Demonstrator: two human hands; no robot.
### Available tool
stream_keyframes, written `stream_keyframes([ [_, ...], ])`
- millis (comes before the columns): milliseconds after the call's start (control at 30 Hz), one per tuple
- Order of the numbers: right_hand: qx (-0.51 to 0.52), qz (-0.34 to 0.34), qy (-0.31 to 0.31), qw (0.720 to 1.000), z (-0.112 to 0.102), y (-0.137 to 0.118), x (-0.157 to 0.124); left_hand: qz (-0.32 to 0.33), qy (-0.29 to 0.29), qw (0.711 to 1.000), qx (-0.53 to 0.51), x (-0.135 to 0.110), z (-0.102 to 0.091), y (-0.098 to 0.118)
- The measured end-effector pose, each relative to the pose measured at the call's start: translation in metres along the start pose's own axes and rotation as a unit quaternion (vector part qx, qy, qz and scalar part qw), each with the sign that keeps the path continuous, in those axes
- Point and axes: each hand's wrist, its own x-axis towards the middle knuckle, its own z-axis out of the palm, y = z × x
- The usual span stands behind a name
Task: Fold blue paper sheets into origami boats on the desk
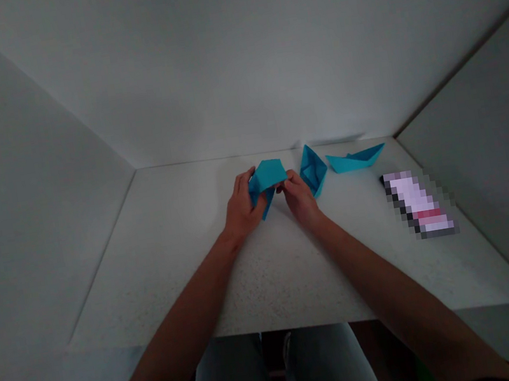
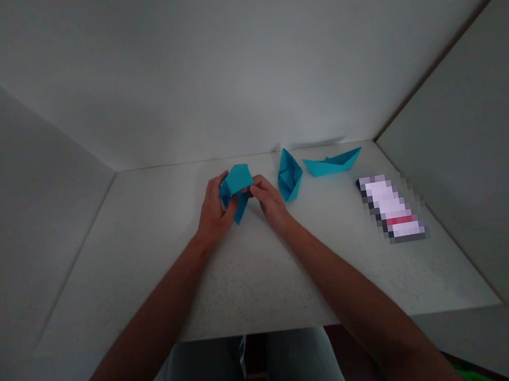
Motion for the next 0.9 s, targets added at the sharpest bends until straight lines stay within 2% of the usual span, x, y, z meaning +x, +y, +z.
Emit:
stream_keyframes([
  [100,-0.018,-0.020,-0.076,0.997,0.002,-0.013,-0.006,0.005,0.019,1.000,-0.006,0.000,0.001,-0.003],
  [167,-0.050,-0.043,-0.100,0.993,0.003,-0.020,-0.009,0.004,0.027,0.999,-0.021,0.001,0.001,-0.005],
  [267,-0.153,-0.093,-0.094,0.979,0.004,-0.025,-0.010,-0.019,0.038,0.998,-0.052,0.004,0.001,-0.008],
  [400,-0.313,-0.165,-0.107,0.929,0.005,-0.025,-0.008,-0.090,0.053,0.988,-0.113,0.005,0.000,-0.010],
  [533,-0.435,-0.168,-0.111,0.877,0.004,-0.023,-0.010,-0.145,0.055,0.973,-0.173,0.005,-0.001,-0.012],
  [633,-0.492,-0.164,-0.106,0.849,0.003,-0.021,-0.010,-0.161,0.063,0.969,-0.177,0.007,-0.002,-0.012],
  [733,-0.518,-0.177,-0.096,0.831,0.003,-0.020,-0.009,-0.167,0.072,0.967,-0.177,0.007,-0.003,-0.010],
  [900,-0.529,-0.168,-0.049,0.830,0.009,-0.020,-0.007,-0.161,0.072,0.969,-0.172,0.006,-0.003,-0.006],
])
